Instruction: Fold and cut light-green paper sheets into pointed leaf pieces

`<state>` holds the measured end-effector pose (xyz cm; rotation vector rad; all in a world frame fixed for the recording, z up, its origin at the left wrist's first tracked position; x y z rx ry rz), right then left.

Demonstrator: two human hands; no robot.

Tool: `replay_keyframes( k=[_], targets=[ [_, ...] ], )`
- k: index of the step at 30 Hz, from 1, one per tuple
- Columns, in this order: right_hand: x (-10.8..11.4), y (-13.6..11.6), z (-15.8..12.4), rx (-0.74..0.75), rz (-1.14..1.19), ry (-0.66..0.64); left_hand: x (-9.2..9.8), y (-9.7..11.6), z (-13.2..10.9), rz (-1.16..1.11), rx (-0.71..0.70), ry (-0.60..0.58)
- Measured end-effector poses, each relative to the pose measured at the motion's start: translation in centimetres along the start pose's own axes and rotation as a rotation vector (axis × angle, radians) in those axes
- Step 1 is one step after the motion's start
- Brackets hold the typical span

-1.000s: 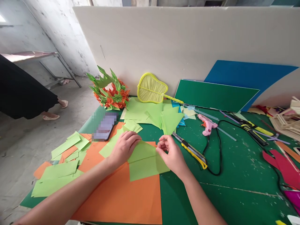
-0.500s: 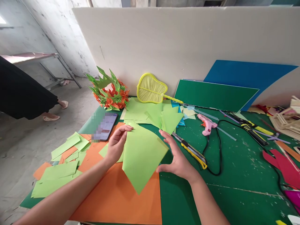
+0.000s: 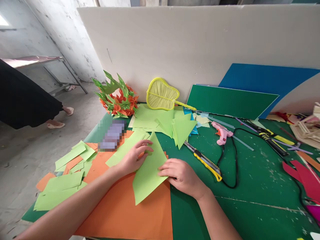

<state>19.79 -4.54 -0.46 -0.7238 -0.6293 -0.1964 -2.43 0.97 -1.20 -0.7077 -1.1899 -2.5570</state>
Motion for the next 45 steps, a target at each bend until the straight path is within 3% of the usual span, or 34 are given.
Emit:
replay_keyframes(
  k=[4,10,17,22,26,31,33,38,45],
  targets=[
    [-1.1,-0.6,0.2,-0.028,0.071,-0.025,-0.5,0.3,0.0,0.068,-0.057,-0.062],
    [-1.0,-0.3,0.4,-0.092,0.019,0.014,-0.4,0.2,0.3,0.419,-0.137,-0.065],
    [-0.6,-0.1,0.4,-0.156,-0.03,-0.003,-0.6,0.2,0.1,0.252,-0.217,-0.23],
    [-0.2,0.7,0.1,-0.324,-0.125,0.071,-0.7,-0.8,0.2,0.206,-0.261,-0.271],
    [-0.8,1.3,-0.2,-0.408,-0.205,0.108,0.6,-1.1,0.7,0.042,-0.119,-0.353],
    [-1.7,1.7,0.0,-0.422,-0.316,0.133,2.4,-1.2,1.0,-0.129,0.298,-0.39],
    [-1.9,1.8,0.1,-0.428,-0.335,0.141,2.8,-1.1,1.1,-0.151,0.351,-0.425],
    [-2.2,1.9,0.4,-0.406,-0.412,0.186,3.0,0.0,1.5,0.054,0.168,-0.414],
    [-2.6,1.4,0.6,-0.339,-0.53,0.21,1.2,1.1,0.5,0.22,-0.055,-0.412]
  ],
)
Point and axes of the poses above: each hand's wrist, its own z-axis towards the middle knuckle, its own x-axis out of the back of the hand, y = z × x, the point moved 2 cm from there along z, towards the middle knuckle, and after that the axes turned 15 degrees about y, right-handed, at the moved point
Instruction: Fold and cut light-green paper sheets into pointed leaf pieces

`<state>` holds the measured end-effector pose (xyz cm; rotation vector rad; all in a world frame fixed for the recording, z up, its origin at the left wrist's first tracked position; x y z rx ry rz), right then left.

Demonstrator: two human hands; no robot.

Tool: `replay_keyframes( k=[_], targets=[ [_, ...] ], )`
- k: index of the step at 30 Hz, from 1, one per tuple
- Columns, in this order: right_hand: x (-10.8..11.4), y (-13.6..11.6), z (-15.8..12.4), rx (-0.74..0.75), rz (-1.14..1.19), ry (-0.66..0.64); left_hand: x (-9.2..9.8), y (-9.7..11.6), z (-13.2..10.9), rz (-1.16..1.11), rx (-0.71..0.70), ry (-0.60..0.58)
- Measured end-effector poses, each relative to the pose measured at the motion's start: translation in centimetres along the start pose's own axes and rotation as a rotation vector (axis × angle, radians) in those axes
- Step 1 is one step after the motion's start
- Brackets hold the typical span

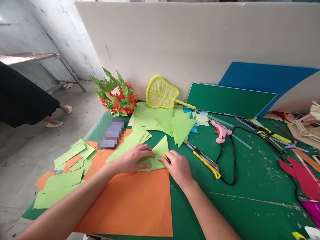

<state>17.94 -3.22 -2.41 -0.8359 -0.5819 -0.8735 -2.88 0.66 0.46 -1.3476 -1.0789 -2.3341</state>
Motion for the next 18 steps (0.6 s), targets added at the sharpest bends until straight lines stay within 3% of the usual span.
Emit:
replay_keyframes(
  k=[8,18],
  targets=[
    [0.1,0.0,-0.2,0.042,-0.071,0.022,-1.2,-1.0,0.0,-0.002,-0.02,0.095],
    [0.0,0.4,-0.3,0.037,-0.049,0.006,-0.4,-0.9,0.1,-0.08,-0.069,0.05]
  ],
)
Point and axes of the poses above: each hand's wrist, its own z-axis towards the middle knuckle, its own x-axis out of the back of the hand, y = z × x, the point moved 2 cm from there along z, towards the middle knuckle, and after that the axes turned 15 degrees about y, right-handed, at the moved point
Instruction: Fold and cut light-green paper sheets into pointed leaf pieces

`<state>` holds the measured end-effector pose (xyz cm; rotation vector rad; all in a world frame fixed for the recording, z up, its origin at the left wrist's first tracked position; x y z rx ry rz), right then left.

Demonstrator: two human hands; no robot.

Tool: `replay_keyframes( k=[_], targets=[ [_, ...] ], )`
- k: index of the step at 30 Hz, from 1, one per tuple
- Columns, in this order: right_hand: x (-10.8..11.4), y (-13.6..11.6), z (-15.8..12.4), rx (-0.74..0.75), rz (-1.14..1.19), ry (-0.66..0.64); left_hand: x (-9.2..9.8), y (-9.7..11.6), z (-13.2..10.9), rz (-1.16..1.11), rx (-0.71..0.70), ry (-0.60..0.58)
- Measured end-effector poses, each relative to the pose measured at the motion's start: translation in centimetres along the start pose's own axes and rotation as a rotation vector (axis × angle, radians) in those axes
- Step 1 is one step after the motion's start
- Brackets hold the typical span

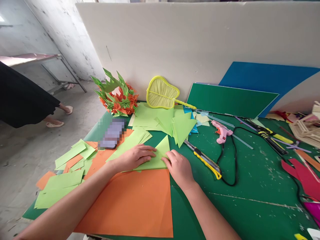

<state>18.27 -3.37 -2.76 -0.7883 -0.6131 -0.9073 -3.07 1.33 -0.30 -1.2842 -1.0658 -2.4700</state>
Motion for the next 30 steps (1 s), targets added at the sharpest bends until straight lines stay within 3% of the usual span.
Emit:
replay_keyframes(
  k=[6,13,30],
  targets=[
    [-0.15,0.3,-0.06,-0.024,0.032,-0.012,0.75,0.66,0.11,0.017,-0.031,-0.027],
    [-0.11,0.38,0.1,-0.038,0.051,-0.013,0.04,0.06,-0.26,0.068,-0.092,-0.042],
    [-0.26,0.57,-0.06,-0.044,0.08,-0.025,0.54,0.31,-0.04,0.035,-0.071,-0.066]
  ],
)
Point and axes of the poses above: each hand's wrist, its own z-axis towards the middle knuckle, its own x-axis out of the back of the hand, y = z × x, the point moved 2 cm from there along z, towards the middle knuckle, and after that the axes turned 15 degrees about y, right-handed, at the moved point
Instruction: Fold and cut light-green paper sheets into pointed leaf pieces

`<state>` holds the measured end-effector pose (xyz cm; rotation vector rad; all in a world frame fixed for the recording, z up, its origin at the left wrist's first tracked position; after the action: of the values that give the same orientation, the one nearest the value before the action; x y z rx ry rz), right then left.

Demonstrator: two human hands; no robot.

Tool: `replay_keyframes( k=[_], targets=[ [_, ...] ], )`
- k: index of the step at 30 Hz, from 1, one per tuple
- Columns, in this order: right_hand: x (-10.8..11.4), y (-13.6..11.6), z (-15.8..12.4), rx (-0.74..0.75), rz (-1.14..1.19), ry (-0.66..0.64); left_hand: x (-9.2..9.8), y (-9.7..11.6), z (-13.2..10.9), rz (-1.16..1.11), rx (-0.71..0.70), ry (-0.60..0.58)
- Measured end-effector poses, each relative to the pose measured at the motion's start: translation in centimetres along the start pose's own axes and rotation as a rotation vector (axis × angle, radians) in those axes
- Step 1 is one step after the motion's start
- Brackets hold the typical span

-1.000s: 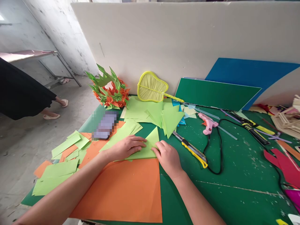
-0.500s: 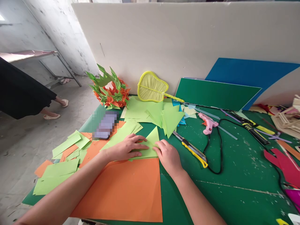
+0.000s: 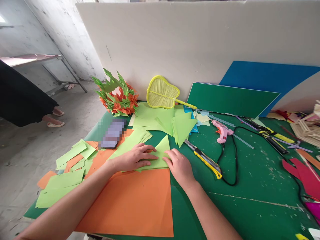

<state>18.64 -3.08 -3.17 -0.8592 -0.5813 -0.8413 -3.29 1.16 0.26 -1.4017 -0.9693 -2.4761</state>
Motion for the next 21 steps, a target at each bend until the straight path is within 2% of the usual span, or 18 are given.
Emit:
replay_keyframes(
  k=[12,21],
  targets=[
    [0.09,-0.06,0.05,-0.009,-0.002,-0.029,-0.08,-0.05,-0.07,0.012,-0.016,0.021],
    [0.25,-0.01,-0.02,-0.03,0.009,-0.075,-0.1,-0.06,-0.09,0.047,-0.048,-0.021]
  ],
)
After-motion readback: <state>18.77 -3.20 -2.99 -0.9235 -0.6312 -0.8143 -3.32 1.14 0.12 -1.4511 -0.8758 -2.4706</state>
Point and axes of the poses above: each hand's wrist, its own z-axis towards the middle knuckle, its own x-axis out of the back of the hand, y = z × x, the point moved 2 cm from there along z, towards the middle knuckle, and after that the axes turned 15 degrees about y, right-handed, at the moved point
